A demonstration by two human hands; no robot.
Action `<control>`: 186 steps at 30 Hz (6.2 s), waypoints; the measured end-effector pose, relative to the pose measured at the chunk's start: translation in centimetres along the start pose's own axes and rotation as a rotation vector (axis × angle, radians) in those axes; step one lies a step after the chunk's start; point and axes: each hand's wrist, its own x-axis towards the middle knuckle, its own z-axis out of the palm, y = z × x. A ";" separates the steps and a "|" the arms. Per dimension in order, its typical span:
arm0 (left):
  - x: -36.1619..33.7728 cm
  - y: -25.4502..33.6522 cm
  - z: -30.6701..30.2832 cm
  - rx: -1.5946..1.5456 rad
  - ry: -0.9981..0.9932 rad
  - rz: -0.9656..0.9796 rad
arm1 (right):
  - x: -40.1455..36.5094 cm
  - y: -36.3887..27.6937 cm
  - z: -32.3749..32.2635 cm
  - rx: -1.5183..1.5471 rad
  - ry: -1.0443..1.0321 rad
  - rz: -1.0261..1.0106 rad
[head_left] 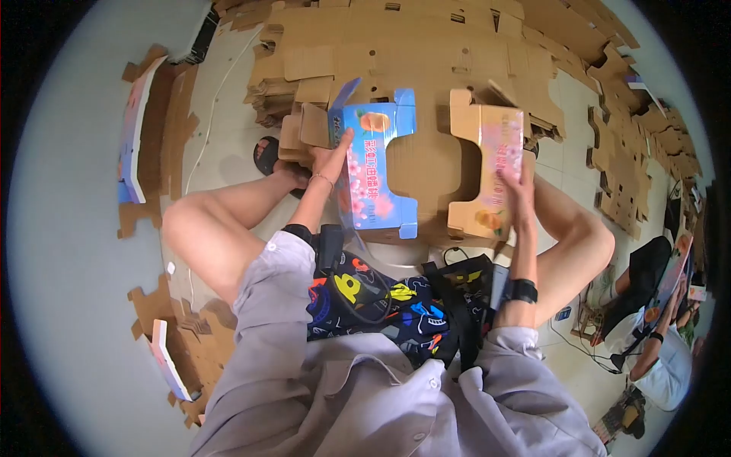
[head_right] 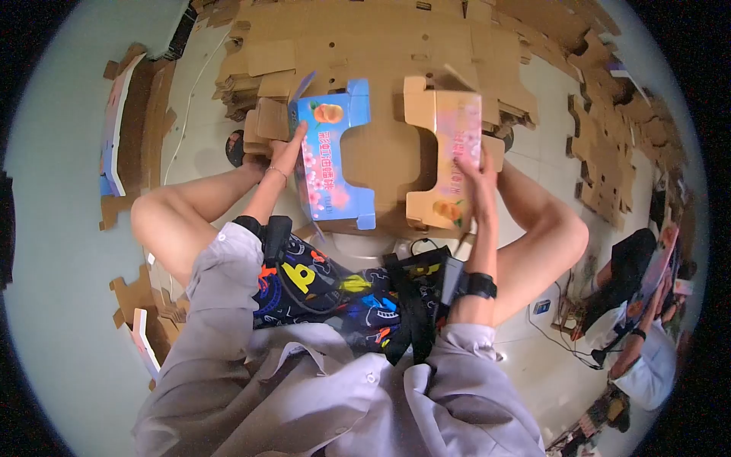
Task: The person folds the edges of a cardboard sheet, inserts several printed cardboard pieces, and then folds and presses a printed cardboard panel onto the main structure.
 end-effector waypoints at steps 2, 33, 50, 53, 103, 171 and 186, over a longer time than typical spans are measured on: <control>1.1 -1.1 0.2 -0.090 -0.015 -0.025 | -1.9 -4.7 -0.1 0.150 -0.160 -0.093; 0.1 -0.5 -1.6 -0.892 -0.296 -0.132 | -10.2 -10.6 5.9 -0.484 -0.063 -0.204; 1.7 -4.8 -4.2 -0.387 -0.251 -0.479 | 5.9 -23.8 -15.0 0.744 0.449 -0.590; 1.1 -4.2 -3.8 -0.296 -0.253 -0.437 | 10.8 -24.5 -20.2 0.770 0.610 -0.464; -0.8 1.6 -3.3 0.507 0.601 0.519 | 7.9 4.3 -2.0 -0.340 0.373 -0.210; -1.3 1.2 5.0 1.039 0.028 0.649 | 9.6 6.5 4.4 -1.252 0.307 -0.564; 0.2 2.3 4.2 1.062 -0.178 0.485 | 9.2 4.7 4.7 -1.267 0.236 -0.547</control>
